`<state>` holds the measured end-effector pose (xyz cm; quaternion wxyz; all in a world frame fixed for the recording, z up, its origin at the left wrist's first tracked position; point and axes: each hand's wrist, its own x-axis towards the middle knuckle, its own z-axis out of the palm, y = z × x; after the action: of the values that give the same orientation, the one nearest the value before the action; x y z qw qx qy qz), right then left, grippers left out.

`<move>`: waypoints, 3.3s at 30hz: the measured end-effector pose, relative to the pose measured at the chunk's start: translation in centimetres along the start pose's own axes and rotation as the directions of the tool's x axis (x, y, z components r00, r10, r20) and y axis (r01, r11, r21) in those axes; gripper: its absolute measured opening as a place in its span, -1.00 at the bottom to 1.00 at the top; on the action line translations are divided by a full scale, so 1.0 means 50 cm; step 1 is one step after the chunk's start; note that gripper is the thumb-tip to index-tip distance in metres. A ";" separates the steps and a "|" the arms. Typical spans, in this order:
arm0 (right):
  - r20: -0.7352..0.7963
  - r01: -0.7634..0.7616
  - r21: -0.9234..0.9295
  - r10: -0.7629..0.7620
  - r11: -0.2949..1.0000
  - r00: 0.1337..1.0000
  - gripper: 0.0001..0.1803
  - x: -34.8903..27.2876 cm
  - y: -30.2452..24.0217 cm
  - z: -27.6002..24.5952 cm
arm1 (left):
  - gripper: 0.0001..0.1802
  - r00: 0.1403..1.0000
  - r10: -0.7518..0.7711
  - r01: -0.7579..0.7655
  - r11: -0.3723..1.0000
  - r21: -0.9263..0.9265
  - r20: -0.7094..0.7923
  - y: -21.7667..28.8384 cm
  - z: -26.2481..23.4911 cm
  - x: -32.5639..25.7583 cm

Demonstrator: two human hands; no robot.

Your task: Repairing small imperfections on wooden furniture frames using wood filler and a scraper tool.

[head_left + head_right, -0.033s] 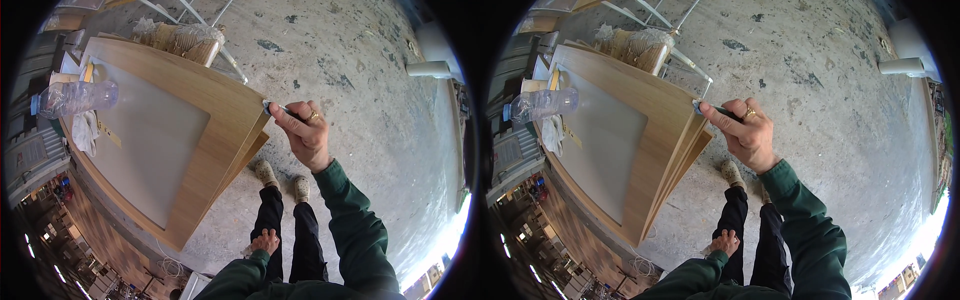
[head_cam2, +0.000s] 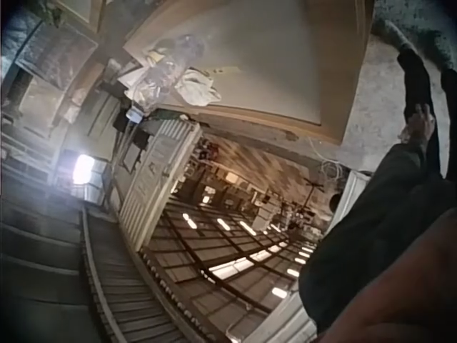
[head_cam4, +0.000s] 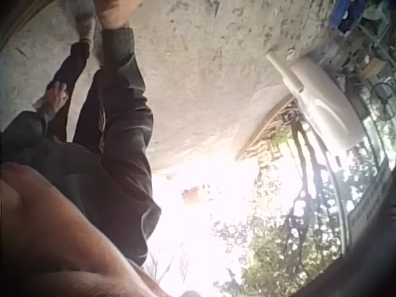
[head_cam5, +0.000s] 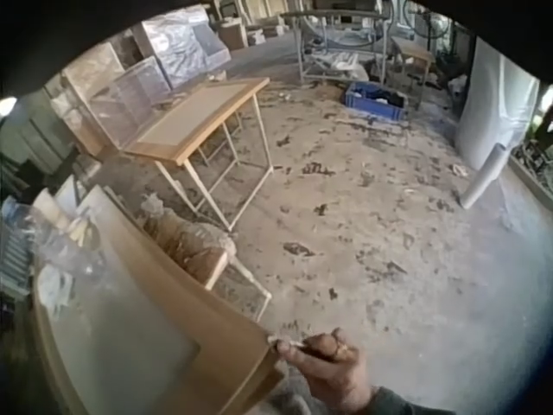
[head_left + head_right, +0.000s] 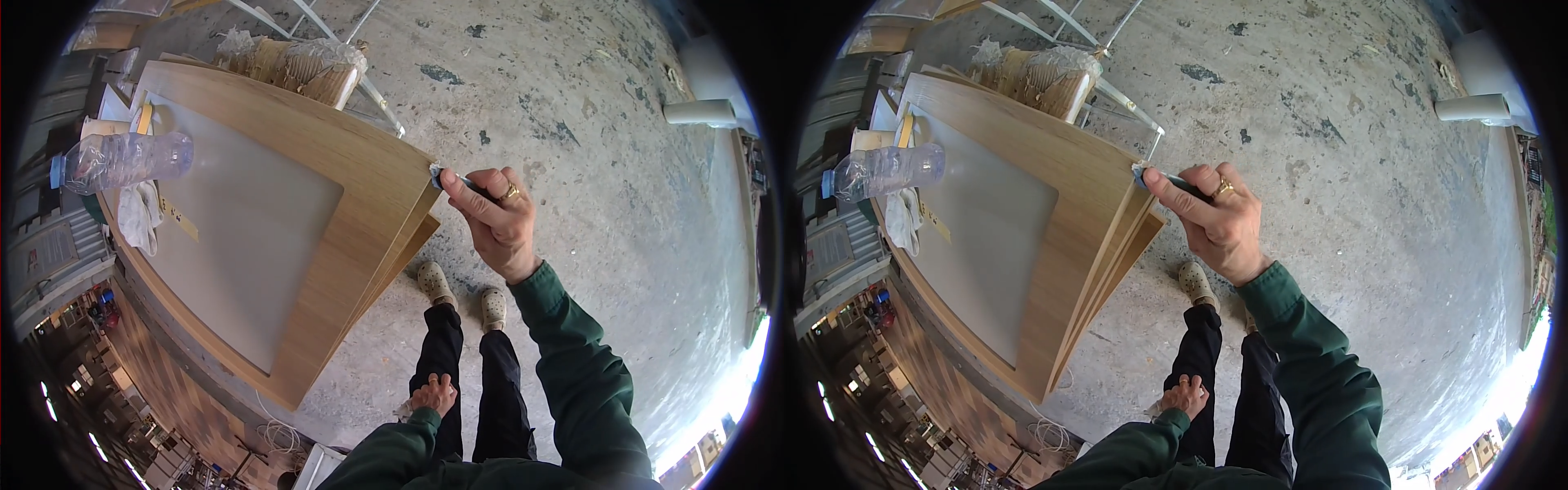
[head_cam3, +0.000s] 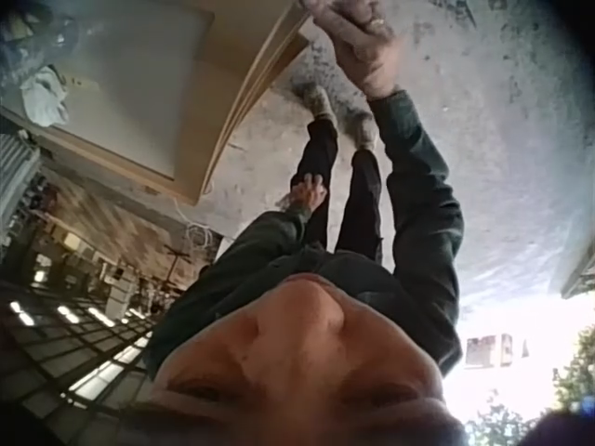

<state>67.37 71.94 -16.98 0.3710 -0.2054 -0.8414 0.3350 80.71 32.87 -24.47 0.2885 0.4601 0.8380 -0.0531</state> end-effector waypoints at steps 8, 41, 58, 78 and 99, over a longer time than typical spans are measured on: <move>0.023 0.015 -0.023 -0.015 1.000 1.000 -0.39 -0.019 -0.003 -0.018 | -0.73 0.999 -0.017 0.016 1.000 0.018 0.031 -0.001 0.006 -0.001; 0.265 0.080 -0.197 -0.025 0.977 0.964 -0.64 0.097 -0.041 -0.102 | -0.78 0.999 0.010 -0.009 1.000 0.018 -0.046 -0.004 0.001 0.001; 0.328 0.144 -0.187 -0.076 0.972 0.942 -0.68 0.089 -0.047 -0.112 | -0.73 1.000 -0.008 0.009 1.000 -0.015 0.023 -0.004 -0.006 0.002; 0.190 0.027 -0.075 -0.012 0.997 0.982 -0.55 0.031 -0.031 -0.069 | -0.73 0.999 -0.002 0.003 1.000 -0.020 0.046 -0.016 0.005 -0.006; 0.229 0.067 -0.189 -0.023 0.980 0.973 -0.58 0.077 -0.047 -0.090 | -0.74 1.000 0.011 -0.011 1.000 0.016 0.012 -0.020 0.003 -0.007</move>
<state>68.09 74.44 -11.16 0.2587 -0.1822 -0.9113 0.2635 80.13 32.01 -24.59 0.2903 0.4665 0.8333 -0.0610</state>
